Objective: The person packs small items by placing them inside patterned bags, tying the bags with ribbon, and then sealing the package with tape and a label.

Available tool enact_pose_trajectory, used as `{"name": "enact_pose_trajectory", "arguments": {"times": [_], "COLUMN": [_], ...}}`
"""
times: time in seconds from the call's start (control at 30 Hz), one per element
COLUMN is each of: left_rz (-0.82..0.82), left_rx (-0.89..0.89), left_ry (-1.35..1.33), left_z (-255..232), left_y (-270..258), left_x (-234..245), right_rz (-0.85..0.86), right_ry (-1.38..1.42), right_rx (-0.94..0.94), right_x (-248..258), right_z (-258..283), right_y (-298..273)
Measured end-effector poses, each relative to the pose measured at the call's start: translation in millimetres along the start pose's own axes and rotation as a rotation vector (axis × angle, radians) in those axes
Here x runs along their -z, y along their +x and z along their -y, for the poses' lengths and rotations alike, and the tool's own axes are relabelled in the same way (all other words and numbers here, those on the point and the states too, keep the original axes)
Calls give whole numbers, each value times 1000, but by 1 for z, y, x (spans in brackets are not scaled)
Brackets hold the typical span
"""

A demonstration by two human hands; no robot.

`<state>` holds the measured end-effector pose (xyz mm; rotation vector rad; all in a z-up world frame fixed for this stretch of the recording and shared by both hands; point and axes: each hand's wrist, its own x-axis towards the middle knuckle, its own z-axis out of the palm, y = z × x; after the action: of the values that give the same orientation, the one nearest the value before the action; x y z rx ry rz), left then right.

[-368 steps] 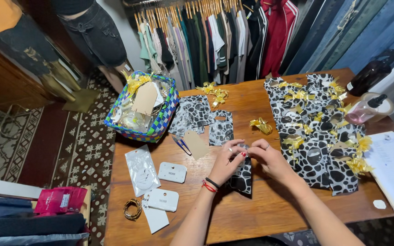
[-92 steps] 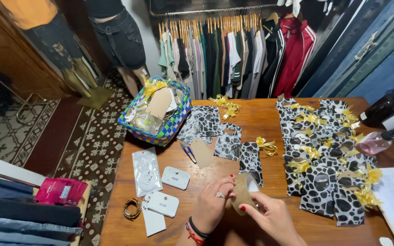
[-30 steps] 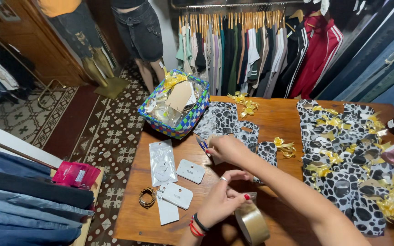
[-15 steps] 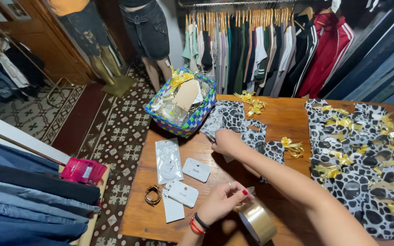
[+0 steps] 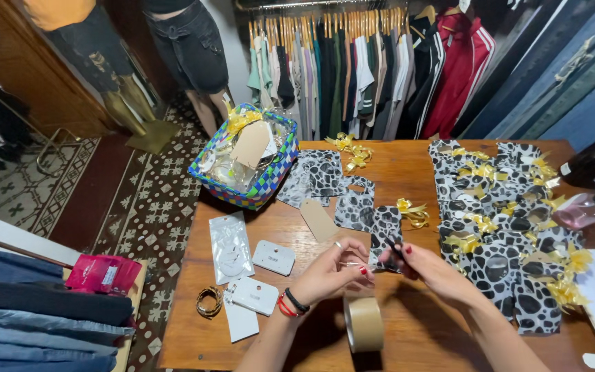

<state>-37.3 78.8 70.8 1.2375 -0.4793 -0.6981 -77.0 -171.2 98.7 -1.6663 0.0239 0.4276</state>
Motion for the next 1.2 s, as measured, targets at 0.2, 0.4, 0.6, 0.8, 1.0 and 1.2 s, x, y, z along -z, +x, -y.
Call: {"name": "enact_pose_trajectory", "arguments": {"times": [0.2, 0.4, 0.6, 0.8, 1.0, 1.2], "left_rz": [58, 82, 121, 124, 146, 184], "left_rx": [-56, 69, -24, -70, -73, -103], "left_ry": [275, 131, 187, 276, 305, 345], "left_z": [-8, -11, -19, -23, -15, -25], "left_y": [10, 8, -2, -8, -3, -4], "left_x": [-1, -10, -15, -15, -5, -3], "right_rz": [83, 82, 162, 228, 273, 290], "right_ry": [-210, -374, -373, -397, -219, -266], "right_rx": [-29, 47, 28, -23, 74, 102], "right_x": [8, 13, 16, 18, 15, 19], "right_z": [-30, -46, -42, -35, -16, -10], "right_y": [-33, -28, -18, -10, -10, -8]}}
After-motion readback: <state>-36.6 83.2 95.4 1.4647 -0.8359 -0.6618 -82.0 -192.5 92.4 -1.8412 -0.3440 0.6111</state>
